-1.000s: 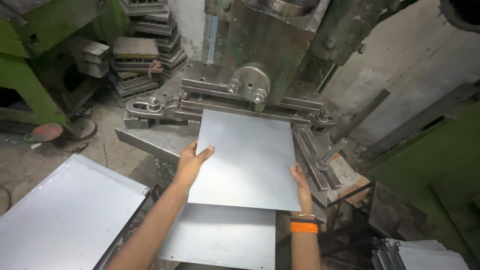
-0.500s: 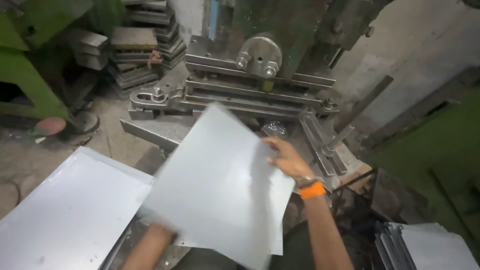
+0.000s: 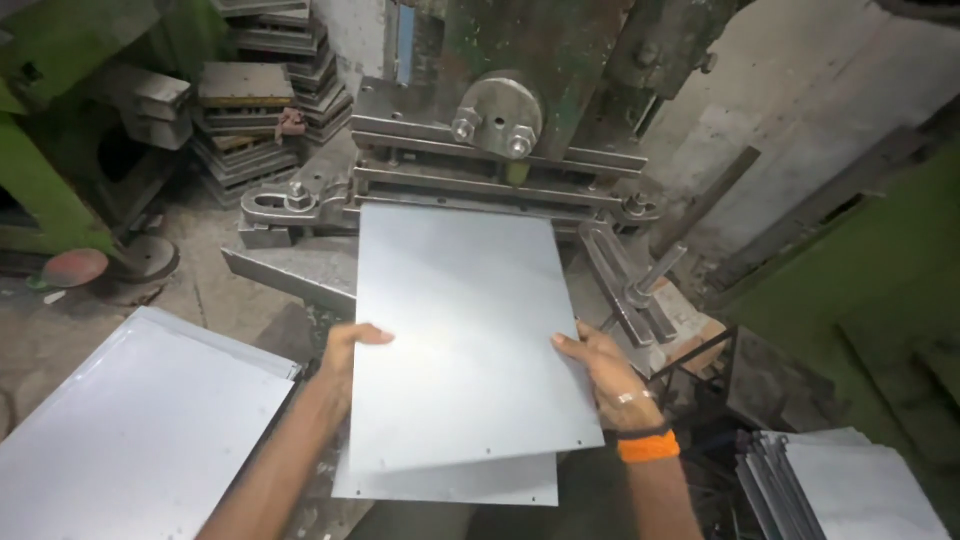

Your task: Operating a metal stamping machine to punch holes or shapes in metal sheets.

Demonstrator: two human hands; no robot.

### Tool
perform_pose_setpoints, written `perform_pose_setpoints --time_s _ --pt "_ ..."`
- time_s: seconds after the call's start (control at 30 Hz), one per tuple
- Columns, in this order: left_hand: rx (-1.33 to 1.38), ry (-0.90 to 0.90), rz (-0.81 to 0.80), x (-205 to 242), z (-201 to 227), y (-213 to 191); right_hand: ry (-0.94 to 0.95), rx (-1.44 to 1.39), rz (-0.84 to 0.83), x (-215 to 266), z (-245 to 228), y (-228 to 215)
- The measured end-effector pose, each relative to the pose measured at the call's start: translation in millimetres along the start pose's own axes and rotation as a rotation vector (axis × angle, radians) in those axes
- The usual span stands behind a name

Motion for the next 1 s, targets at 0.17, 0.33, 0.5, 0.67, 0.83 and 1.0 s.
perform_pose_setpoints --time_s 0.17,0.33,0.5,0.67,0.83,1.0 --pt "-0.147 0.189 0.029 47 91 100 -0.112 -0.395 -0.124 -52 4 -24" --pt "-0.304 0.278 0.054 35 120 136 -0.117 -0.491 -0.171 -89 5 -30" --pt "-0.499 0.313 0.235 32 121 143 -0.077 -0.675 -0.068 -106 29 -49" --pt "-0.496 0.347 0.252 25 113 146 -0.028 -0.741 -0.001 -152 63 -82" --pt "-0.498 0.368 0.263 17 107 138 -0.034 -0.737 -0.003 -177 76 -95" --pt "-0.452 0.369 0.274 22 108 141 -0.012 -0.765 0.02 -159 68 -85"
Point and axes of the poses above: each hand's wrist, its own x-axis away from the middle knuckle, its own y-axis out of the palm, z = x × y, the point moved 6 cm from there along -x, towards the middle knuckle, and after that the axes turned 6 degrees about y, right-handed, at the moved point
